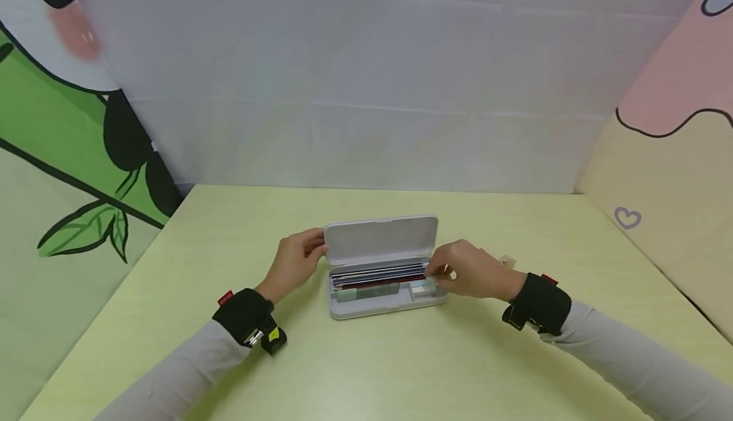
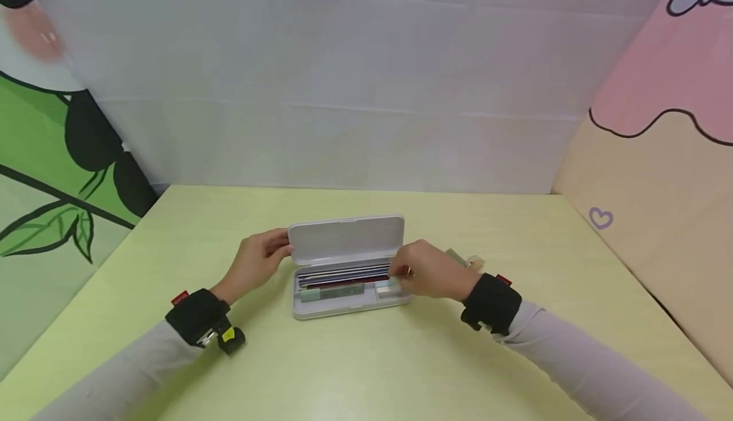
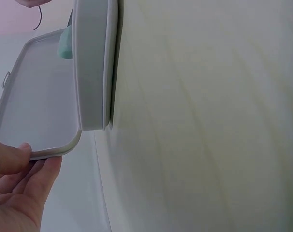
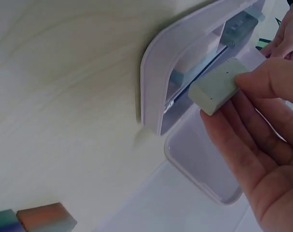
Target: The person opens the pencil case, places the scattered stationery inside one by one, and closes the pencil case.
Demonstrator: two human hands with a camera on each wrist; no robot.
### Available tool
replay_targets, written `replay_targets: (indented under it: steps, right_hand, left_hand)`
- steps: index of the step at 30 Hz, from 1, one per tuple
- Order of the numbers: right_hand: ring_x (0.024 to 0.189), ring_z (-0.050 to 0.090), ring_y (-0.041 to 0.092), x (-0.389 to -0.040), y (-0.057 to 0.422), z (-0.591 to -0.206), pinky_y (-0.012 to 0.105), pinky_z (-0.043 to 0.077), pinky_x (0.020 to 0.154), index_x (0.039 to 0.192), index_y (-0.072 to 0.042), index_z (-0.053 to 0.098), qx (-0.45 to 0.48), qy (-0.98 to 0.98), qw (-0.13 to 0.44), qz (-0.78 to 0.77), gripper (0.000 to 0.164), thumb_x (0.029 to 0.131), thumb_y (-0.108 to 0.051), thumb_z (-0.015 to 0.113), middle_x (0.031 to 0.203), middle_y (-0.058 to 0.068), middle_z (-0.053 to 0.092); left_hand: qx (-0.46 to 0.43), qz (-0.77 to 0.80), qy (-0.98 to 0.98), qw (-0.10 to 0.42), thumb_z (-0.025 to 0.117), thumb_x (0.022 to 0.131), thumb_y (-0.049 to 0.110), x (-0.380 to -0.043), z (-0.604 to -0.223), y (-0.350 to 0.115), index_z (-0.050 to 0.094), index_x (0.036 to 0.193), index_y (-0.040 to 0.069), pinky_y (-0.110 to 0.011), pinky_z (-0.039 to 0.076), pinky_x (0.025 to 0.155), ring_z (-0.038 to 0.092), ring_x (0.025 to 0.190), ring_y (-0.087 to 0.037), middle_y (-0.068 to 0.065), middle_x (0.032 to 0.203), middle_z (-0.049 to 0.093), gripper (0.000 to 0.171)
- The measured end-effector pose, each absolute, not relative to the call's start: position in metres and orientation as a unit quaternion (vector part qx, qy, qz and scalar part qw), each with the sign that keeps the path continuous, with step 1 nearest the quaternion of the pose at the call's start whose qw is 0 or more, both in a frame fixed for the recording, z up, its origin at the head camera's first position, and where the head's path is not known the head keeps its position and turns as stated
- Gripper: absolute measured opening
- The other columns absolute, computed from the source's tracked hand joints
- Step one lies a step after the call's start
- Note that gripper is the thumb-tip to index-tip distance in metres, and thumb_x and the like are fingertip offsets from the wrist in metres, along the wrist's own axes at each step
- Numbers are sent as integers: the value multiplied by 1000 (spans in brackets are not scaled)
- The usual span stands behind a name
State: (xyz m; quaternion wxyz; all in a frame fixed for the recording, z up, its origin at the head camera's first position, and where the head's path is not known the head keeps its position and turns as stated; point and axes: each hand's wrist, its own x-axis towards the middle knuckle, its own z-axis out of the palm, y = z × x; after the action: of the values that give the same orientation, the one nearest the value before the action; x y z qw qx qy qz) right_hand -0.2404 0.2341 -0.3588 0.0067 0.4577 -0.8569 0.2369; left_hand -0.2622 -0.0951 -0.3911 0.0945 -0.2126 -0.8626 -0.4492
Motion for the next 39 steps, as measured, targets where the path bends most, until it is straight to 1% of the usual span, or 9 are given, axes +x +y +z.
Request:
replay_targets:
  steps: [4, 7, 9, 16, 20, 25, 29, 33, 39]
  right_hand:
    - [70, 55, 3, -232, 225, -365, 18, 49, 59, 91, -7, 73, 466, -858, 0, 218, 21, 78, 7, 62, 83, 0, 65]
    - [71, 54, 4, -229, 221, -367, 16, 46, 59, 92, -7, 73, 466, -860, 1, 209, 22, 78, 7, 61, 84, 0, 64]
    - [72, 54, 4, -228, 218, -368, 16, 46, 60, 91, -6, 73, 466, -860, 2, 207, 22, 78, 7, 62, 84, 0, 64]
    - [66, 44, 6, -225, 214, -371, 16, 40, 57, 89, -8, 73, 463, -865, -5, 193, 22, 77, 7, 64, 79, -2, 62]
    - [67, 43, 6, -224, 214, -374, 17, 39, 57, 90, -8, 73, 458, -870, -10, 181, 21, 77, 7, 66, 79, -2, 61]
    - [69, 47, 6, -225, 213, -376, 16, 41, 58, 89, -8, 73, 462, -869, -3, 178, 20, 77, 7, 66, 80, -1, 61]
    - [73, 54, 7, -227, 211, -377, 16, 46, 61, 88, -6, 73, 463, -868, 5, 182, 20, 77, 9, 66, 82, 0, 63]
    - [76, 58, 7, -228, 210, -378, 17, 49, 64, 88, -6, 73, 463, -867, 12, 186, 21, 76, 10, 67, 84, 0, 64]
    - [76, 60, 8, -229, 210, -380, 16, 50, 65, 85, -7, 74, 471, -858, 16, 204, 16, 76, 6, 71, 79, 0, 65]
  left_hand:
    - [-213, -450, -862, 94, 60, 87, -4, -262, -391, -94, 61, 115, -4, -34, 55, 78, 64, 96, -28, -18, 108, 65, 28]
    - [-215, -451, -861, 94, 60, 87, -4, -262, -391, -94, 61, 116, -4, -34, 54, 78, 64, 96, -28, -18, 108, 65, 29]
    - [-215, -452, -861, 94, 60, 87, -4, -263, -391, -94, 61, 115, -4, -34, 55, 78, 64, 96, -27, -18, 107, 65, 28]
    - [-215, -452, -861, 93, 60, 87, -4, -263, -392, -93, 60, 116, -4, -34, 55, 78, 64, 95, -27, -19, 107, 65, 29]
    - [-214, -452, -861, 91, 60, 87, -4, -262, -392, -94, 60, 117, -4, -34, 54, 78, 64, 96, -27, -19, 108, 64, 29]
    - [-213, -449, -863, 91, 60, 87, -4, -262, -392, -94, 60, 116, -4, -35, 55, 78, 65, 95, -28, -19, 107, 65, 29]
    - [-211, -449, -864, 89, 60, 87, -4, -263, -391, -94, 61, 115, -4, -35, 55, 77, 65, 95, -28, -19, 106, 65, 28]
    - [-209, -449, -864, 89, 60, 87, -4, -262, -391, -94, 61, 115, -4, -35, 55, 77, 65, 94, -28, -19, 106, 65, 28]
    - [-217, -450, -862, 90, 60, 87, -4, -263, -390, -95, 60, 116, -5, -35, 55, 77, 64, 95, -29, -20, 106, 65, 28]
